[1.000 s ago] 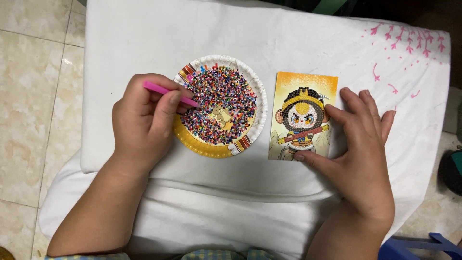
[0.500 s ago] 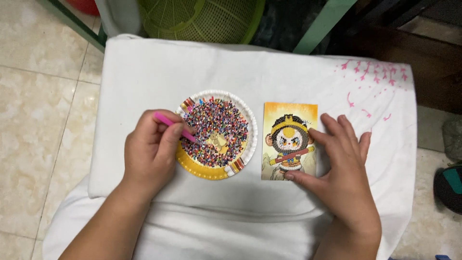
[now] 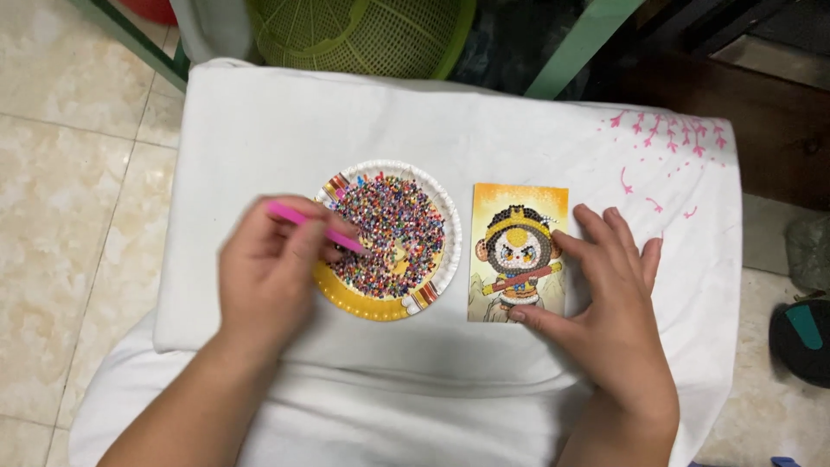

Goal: A person performs diamond painting by using a pen tool to pick up small colored beads from a tray and place them onto a sticky canvas to complete a picture.

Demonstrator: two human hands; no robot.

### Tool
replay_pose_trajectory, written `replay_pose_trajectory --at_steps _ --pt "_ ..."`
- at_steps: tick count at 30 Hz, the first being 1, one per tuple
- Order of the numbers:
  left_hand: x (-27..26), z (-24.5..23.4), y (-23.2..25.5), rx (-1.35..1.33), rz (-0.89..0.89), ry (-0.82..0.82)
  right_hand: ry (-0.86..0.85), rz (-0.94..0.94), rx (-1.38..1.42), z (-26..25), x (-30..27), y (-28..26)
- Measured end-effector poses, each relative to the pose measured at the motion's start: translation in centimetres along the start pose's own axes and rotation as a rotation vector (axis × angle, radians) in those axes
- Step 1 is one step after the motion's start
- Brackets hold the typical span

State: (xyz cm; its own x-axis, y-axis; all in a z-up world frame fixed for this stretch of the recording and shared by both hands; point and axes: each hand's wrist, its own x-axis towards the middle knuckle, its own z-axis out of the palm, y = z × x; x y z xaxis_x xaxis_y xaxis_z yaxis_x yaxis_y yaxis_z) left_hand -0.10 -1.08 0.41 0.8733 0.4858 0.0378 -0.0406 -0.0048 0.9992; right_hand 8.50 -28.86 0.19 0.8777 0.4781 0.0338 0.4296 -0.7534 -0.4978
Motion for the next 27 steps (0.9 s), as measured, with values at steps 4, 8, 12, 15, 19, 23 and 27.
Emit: replay_pose_trajectory --at_steps 4,8,12,15,19,23,27 --pt "0.3 -0.6 0.6 0.015 0.036 0.065 0.007 -0.032 -0.004 0.0 0.0 -0.1" --pt "0.6 -0.6 -0.1 0.072 0.071 0.036 0.018 -0.052 -0.015 0.2 0.0 0.1" --pt "0.5 -0.6 -0.5 0.197 0.143 -0.003 0.012 -0.042 -0.017 0.1 -0.1 0.0" --pt "0.5 -0.6 -0.4 0.242 0.147 0.004 0.011 -0.038 -0.013 0.0 0.0 -0.2" --pt "0.5 -0.6 -0.3 0.326 0.154 0.031 0.017 -0.062 -0.020 -0.1 0.0 -0.3" --pt "0.5 -0.6 -0.3 0.359 0.158 0.025 0.017 -0.074 -0.022 -0.1 0.0 -0.3" --pt "0.5 -0.6 -0.5 0.379 0.161 0.023 0.019 -0.070 -0.021 0.1 0.0 -0.1"
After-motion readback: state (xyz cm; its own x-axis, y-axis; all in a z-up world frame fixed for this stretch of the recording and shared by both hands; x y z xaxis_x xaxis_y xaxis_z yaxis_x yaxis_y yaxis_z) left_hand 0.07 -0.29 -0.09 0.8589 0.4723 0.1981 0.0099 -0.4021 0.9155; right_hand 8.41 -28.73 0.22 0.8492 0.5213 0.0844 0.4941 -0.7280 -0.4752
